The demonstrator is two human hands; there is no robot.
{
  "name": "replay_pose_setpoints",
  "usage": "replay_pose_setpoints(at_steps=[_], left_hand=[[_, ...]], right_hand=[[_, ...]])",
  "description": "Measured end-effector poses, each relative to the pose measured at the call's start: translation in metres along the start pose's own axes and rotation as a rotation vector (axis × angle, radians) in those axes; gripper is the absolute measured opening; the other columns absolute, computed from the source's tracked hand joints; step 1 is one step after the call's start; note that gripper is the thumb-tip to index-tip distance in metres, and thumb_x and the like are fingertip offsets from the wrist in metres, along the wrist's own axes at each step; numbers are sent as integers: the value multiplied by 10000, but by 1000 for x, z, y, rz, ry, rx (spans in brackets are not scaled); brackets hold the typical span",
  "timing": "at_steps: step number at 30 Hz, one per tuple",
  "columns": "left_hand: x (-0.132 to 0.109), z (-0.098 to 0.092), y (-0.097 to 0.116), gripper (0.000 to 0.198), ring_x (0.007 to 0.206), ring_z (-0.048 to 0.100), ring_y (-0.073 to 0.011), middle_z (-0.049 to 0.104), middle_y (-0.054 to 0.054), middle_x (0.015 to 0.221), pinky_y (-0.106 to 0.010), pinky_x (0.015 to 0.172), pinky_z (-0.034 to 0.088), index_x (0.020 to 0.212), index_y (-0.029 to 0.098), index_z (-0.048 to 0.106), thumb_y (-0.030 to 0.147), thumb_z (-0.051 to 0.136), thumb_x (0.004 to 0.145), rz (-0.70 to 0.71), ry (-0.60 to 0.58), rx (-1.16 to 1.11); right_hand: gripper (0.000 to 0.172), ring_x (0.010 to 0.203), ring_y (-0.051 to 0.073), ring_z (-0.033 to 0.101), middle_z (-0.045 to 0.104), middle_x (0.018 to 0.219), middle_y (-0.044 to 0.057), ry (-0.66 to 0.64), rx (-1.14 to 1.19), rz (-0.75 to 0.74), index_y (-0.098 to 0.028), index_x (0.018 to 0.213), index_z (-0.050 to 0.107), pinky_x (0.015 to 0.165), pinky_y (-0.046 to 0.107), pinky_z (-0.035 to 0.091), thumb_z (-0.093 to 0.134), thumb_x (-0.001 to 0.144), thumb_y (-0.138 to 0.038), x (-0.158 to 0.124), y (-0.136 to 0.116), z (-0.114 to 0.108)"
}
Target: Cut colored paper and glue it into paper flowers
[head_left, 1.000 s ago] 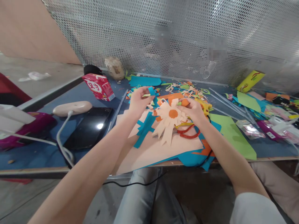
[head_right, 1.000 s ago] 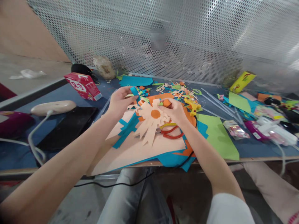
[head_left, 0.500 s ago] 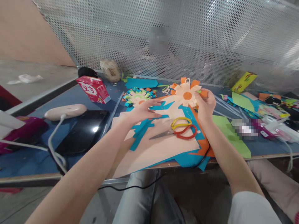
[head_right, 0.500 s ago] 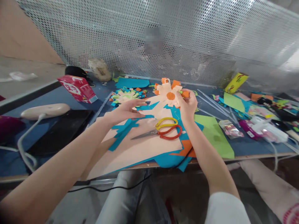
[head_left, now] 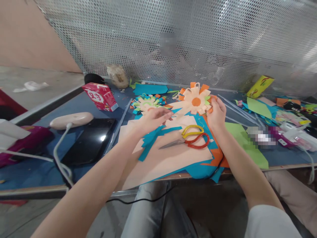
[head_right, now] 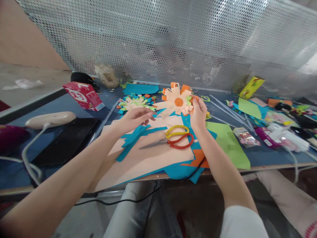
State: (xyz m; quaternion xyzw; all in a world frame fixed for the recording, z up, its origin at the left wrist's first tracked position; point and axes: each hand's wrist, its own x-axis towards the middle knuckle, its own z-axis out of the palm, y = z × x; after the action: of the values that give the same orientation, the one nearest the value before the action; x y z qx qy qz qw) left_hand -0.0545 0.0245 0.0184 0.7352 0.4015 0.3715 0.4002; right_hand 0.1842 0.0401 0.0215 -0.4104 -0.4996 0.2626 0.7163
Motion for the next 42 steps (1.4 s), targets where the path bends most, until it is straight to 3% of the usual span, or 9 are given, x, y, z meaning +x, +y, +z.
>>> replay_pose_setpoints(at_steps=[3, 6, 11, 14, 18, 20, 23, 37, 42], left_hand=[[-2, 10, 5, 516, 631, 595, -141, 686, -106, 859, -245, 551, 444, 949, 150, 665, 595, 481, 763, -133, -164, -353], [-2, 11, 10, 599, 778, 643, -203, 672, -135, 1008, -280, 613, 474, 1028, 143, 643, 635, 423, 768, -218, -225, -647], [-2, 2, 21, 752, 937, 630, -302, 633, -197, 1101, -367, 703, 499, 1023, 79, 621, 706, 302, 759, -372, -234, -891], [-4, 1, 26, 675, 869, 647, -276, 668, -165, 1003, -388, 721, 510, 981, 101, 614, 681, 349, 760, -425, -165, -978], [-4, 5, 21, 237, 652, 629, -145, 666, -26, 737, -280, 654, 514, 791, 159, 605, 381, 627, 714, -319, 84, -927], [-3, 7, 17, 163, 659, 623, -115, 651, 6, 710, -239, 671, 510, 731, 161, 597, 203, 710, 621, -242, 157, -878], [0, 10, 11, 228, 725, 639, -126, 664, 1, 764, -250, 724, 518, 719, 158, 612, 108, 748, 542, -177, 204, -860], [1, 9, 6, 236, 679, 656, -117, 687, -12, 779, -220, 648, 542, 716, 148, 628, 124, 763, 524, -211, 252, -876], [5, 7, 4, 223, 651, 648, -102, 686, -6, 747, -189, 610, 537, 684, 140, 630, 92, 764, 512, -184, 357, -899]], right_hand=[[252, 917, 179, 642, 665, 936, 26, -86, 41, 49, -242, 889, 573, 824, 357, 511, 489, 774, -450, -6, -2, 5], [266, 991, 186, 621, 670, 969, 19, -216, -1, 20, -264, 931, 586, 861, 375, 505, 464, 808, -466, -15, -8, 10], [270, 1069, 176, 577, 662, 1025, 18, -484, -165, -234, -280, 972, 629, 926, 373, 470, 404, 882, -401, -26, -22, 11], [214, 1044, 162, 575, 637, 1070, 45, -747, -318, -501, -252, 971, 651, 927, 359, 461, 461, 872, -256, -30, -31, 10], [271, 1044, 158, 563, 663, 1002, 31, -909, -423, -785, -248, 961, 650, 910, 372, 470, 478, 822, -92, -33, -31, 11], [308, 1089, 160, 541, 678, 1011, 11, -907, -468, -854, -259, 966, 647, 933, 391, 460, 464, 814, -63, -33, -29, 11], [328, 1140, 163, 521, 681, 1048, -2, -861, -532, -846, -272, 989, 644, 961, 411, 445, 454, 817, -67, -31, -26, 9], [299, 945, 189, 545, 690, 912, 4, -569, -590, -898, -299, 849, 680, 868, 413, 452, 515, 770, -63, -24, -24, 6], [316, 926, 185, 566, 674, 874, -14, -499, -584, -809, -300, 746, 669, 904, 426, 426, 463, 761, -61, -22, -22, 1]])
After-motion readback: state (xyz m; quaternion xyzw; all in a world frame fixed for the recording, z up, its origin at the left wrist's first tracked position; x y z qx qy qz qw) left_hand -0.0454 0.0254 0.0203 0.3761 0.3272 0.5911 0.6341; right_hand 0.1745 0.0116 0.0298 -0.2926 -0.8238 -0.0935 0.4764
